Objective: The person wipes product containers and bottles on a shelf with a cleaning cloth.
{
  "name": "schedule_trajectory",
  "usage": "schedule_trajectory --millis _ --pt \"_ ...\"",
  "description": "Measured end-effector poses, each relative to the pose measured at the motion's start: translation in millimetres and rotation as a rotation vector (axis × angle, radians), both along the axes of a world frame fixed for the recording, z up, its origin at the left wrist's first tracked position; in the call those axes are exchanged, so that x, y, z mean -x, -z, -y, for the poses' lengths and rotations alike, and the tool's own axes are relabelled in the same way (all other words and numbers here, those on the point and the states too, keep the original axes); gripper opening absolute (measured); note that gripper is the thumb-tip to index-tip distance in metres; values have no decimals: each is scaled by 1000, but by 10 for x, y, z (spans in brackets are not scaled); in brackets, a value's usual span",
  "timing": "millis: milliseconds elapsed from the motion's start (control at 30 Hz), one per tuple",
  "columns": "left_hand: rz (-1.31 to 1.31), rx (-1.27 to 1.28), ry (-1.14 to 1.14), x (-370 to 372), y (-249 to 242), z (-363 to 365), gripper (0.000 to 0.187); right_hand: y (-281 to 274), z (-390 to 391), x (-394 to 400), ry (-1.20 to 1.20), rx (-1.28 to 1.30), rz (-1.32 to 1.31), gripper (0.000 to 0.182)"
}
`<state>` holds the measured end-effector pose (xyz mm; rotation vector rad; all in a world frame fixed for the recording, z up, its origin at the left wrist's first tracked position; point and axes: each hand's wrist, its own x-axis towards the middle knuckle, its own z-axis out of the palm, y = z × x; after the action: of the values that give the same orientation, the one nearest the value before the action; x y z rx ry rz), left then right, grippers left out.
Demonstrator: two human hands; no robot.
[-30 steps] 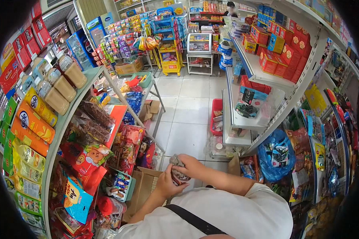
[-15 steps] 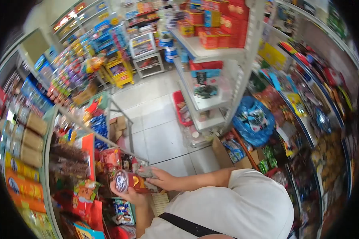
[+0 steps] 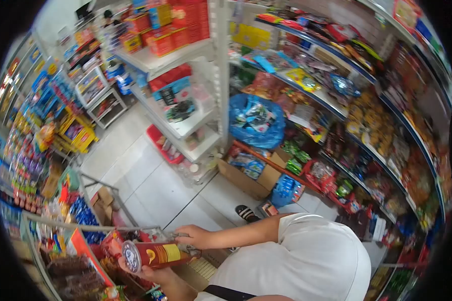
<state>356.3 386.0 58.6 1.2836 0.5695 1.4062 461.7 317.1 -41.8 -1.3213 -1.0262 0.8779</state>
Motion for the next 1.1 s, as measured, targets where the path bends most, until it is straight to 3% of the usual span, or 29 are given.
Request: schedule_trajectory --millis 33,100,167,233,267,333,433,567,700,733,767,867,967,1033,1067,1100 --pt "-40 -25 56 10 -13 20 75 5 52 7 -9 39 -128 27" --pt "-258 -308 186 42 -14 73 75 -30 149 45 -42 95 -393 27" --pt "-322 -397 361 -19 -43 192 74 -154 259 82 19 -136 -548 27" --pt "-266 -347 453 -160 -160 304 74 -354 310 -29 -11 -192 -766 28" --pt "-221 -292 474 -219 -100 289 74 -486 378 -86 -1 -94 -740 28" --pt "-196 -162 479 -300 68 310 75 -659 449 -160 63 -229 -601 27" --pt "-195 -325 489 -386 84 365 76 -478 524 -242 53 -255 -594 27" --pt "-98 -55 199 -666 -309 592 72 -259 845 -305 75 -111 -567 29" --pt "-7 -241 609 -841 -77 538 72 -72 1067 -392 71 -77 -405 34" --pt "0 -260 831 -902 -57 600 74 -175 1161 -401 21 -120 -539 39" --pt "-7 -51 1015 -934 88 684 76 -170 1251 -390 135 -195 -492 38" --pt "102 47 1109 -1066 124 1060 80 -185 1516 -388 378 -307 -533 42" --pt "48 36 1001 -1032 169 1259 79 -295 1776 -433 463 -132 -947 55" --pt "-51 69 851 -980 226 1387 74 10 1933 -341 573 -269 -504 57" --pt "-1 -42 803 -982 234 1507 63 118 2033 -321 602 -351 -281 58" --pt "-24 -96 731 -941 317 1611 59 -63 2183 -339 548 -320 -327 60"
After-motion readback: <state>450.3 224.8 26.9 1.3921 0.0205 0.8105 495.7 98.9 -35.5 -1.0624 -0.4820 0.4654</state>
